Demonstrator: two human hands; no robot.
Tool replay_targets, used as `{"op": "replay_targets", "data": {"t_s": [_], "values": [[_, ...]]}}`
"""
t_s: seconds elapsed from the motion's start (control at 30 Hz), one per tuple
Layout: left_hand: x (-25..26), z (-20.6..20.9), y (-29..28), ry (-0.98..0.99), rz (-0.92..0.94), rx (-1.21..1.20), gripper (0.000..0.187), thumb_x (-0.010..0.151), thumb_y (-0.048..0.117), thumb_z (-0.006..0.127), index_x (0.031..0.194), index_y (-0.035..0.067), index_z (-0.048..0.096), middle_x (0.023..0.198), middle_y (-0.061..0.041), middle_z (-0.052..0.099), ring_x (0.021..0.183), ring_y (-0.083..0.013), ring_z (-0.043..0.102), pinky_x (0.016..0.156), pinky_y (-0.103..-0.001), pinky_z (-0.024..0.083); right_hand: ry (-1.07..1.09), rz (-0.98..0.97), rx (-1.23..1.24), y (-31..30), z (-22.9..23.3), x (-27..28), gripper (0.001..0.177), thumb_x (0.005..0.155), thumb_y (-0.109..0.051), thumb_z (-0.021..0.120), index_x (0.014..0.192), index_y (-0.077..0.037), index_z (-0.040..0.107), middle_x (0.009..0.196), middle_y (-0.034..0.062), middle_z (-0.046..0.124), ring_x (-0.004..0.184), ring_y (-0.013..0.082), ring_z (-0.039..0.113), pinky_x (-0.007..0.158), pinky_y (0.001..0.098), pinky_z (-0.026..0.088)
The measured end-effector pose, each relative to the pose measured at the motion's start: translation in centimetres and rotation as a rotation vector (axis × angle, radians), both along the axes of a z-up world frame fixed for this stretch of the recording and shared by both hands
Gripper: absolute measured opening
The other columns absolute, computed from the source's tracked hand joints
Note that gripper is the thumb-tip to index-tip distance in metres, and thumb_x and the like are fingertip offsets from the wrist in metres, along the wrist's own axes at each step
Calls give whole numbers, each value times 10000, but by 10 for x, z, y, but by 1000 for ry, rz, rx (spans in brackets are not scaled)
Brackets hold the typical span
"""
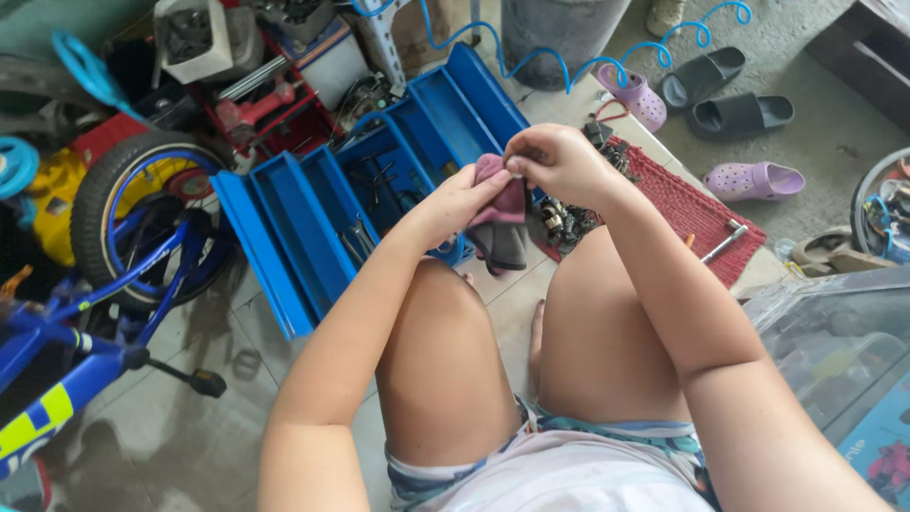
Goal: The person sits on the floor and wipes various metal tools, including wrenches and pliers, with a cloth. They pick up each tool from a red mat, wipe it, and place it into a blue toolbox.
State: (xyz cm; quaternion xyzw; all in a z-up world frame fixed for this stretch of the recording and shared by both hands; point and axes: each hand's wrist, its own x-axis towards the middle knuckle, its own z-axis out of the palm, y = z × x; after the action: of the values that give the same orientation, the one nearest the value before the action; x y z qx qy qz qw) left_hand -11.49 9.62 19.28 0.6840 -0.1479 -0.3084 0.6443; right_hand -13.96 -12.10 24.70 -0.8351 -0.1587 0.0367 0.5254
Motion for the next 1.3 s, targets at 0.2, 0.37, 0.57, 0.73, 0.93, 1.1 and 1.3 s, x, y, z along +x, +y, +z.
{"op": "replay_targets", "data": {"t_s": [0.2,0.37,0.57,0.73,0.93,1.1,1.3], "values": [[-39,7,-6,-105,277,-125,383,984,209,652,1320,34,591,1199,-70,703,1080,-139,648,952,-303,522,245,-105,531,16,-16,-16,281,989,-186,677,1245,-71,662,1103,-16,714,1012,60,657,902,245,529],[-61,14,-3,-171,458,-133,345,1027,219,632,1299,6,620,1154,-107,724,1018,-172,662,909,-322,537,580,189,284,13,-28,-39,660,913,-217,717,1476,-172,376,1298,-82,633,1166,-3,586,983,193,458],[-70,18,-11,-132,438,251,360,1003,235,589,1307,42,576,894,-103,739,791,-227,733,724,-372,560,394,-117,507,-21,-46,-18,499,874,-45,651,1368,-47,578,1128,56,672,976,129,647,850,277,533],[-58,1,-12,-298,463,232,271,1023,148,511,1203,25,672,864,-167,770,813,-248,744,779,-349,565,144,-326,723,-22,-51,-17,472,925,-71,644,1385,-96,542,1186,65,662,1027,148,656,877,296,562],[-59,-9,-19,-379,267,397,219,930,97,575,995,-54,719,881,-261,733,850,-374,724,775,-419,558,-259,-334,193,40,-55,-25,377,928,-61,650,1297,-21,585,1060,121,733,1006,167,684,901,300,534],[-62,1,-30,-450,310,193,222,955,102,481,1023,-25,649,897,-245,720,857,-362,729,785,-413,558,-338,-473,163,27,-77,-2,182,999,-68,627,1165,0,652,986,131,718,915,163,678,858,306,547],[-74,6,-20,-548,347,316,242,1044,205,509,1008,27,669,895,-201,726,823,-344,695,750,-405,528,-23,-521,965,-19,-108,20,364,1017,-262,522,1262,-11,619,1112,114,708,958,191,691,862,333,569]]}}
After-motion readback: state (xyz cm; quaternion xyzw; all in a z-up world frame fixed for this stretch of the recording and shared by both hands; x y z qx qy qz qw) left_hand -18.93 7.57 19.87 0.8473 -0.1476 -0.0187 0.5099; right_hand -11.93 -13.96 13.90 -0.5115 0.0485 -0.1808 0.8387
